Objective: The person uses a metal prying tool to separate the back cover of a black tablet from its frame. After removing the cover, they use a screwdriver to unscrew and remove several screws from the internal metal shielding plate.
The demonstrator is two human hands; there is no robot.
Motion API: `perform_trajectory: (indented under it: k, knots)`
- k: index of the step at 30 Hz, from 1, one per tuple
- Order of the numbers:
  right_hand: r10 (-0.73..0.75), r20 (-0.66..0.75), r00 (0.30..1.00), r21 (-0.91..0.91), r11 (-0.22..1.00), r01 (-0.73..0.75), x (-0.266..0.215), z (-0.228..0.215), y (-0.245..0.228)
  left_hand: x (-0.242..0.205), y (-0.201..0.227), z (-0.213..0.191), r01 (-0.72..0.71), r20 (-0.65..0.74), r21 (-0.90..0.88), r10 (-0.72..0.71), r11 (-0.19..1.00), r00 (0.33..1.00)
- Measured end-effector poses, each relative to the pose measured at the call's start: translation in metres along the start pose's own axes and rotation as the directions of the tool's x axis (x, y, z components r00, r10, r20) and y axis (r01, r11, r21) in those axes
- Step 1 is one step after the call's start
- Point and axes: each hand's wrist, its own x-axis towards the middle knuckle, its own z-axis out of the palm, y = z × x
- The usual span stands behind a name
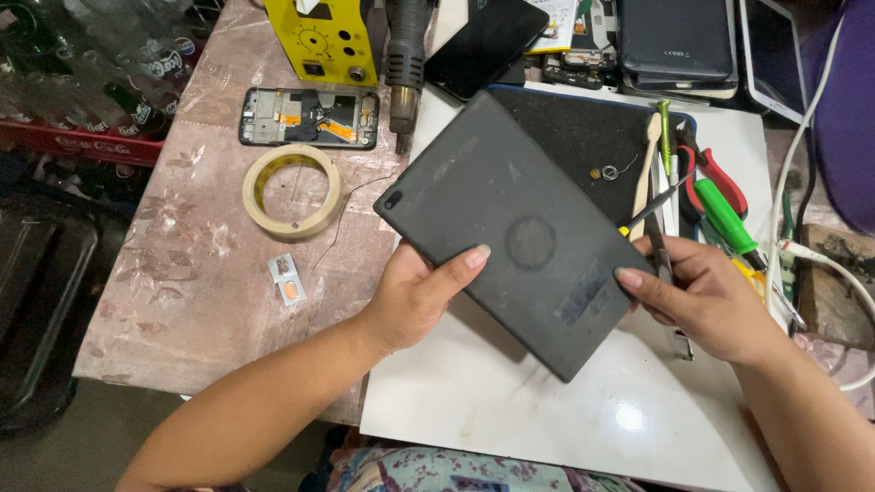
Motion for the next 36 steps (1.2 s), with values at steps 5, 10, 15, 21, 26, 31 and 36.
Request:
perform_trajectory:
  k: [5, 10, 15, 21, 26, 31, 36]
  knots:
    - [-0.072, -0.019, 0.997, -0.096, 0.993, 0.069, -0.012, 0.018, -0.028, 0.005, 0.003, 0.007, -0.077, -0.069, -0.009, 0.076, 0.997, 0.995]
    - [-0.278, 0.028, 0.960, 0.159, 0.949, 0.271, -0.014, 0.022, -0.050, 0.008, 0.006, 0.009, -0.004, -0.074, -0.080, -0.002, 0.997, 0.997]
    - [-0.239, -0.072, 0.968, 0.222, 0.943, 0.249, -0.019, 0.026, -0.044, 0.006, 0.009, 0.007, 0.056, -0.025, -0.078, -0.059, 0.995, 0.998]
    - [-0.322, -0.073, 0.944, 0.282, 0.901, 0.329, -0.027, 0.042, -0.053, 0.003, 0.010, 0.013, 0.129, 0.102, -0.042, -0.124, 0.991, 0.987]
    - [-0.225, -0.047, 0.973, 0.320, 0.919, 0.228, -0.036, 0.048, -0.062, -0.002, 0.009, 0.021, 0.165, 0.198, -0.008, -0.160, 0.986, 0.967]
    - [-0.089, -0.030, 0.996, 0.543, 0.835, 0.091, -0.031, 0.044, -0.051, 0.001, 0.003, 0.020, 0.211, 0.239, -0.050, -0.194, 0.976, 0.951]
    - [-0.125, -0.247, 0.961, 0.663, 0.701, 0.262, -0.029, 0.036, -0.053, 0.007, 0.006, 0.000, 0.346, 0.424, -0.312, -0.196, 0.885, 0.884]
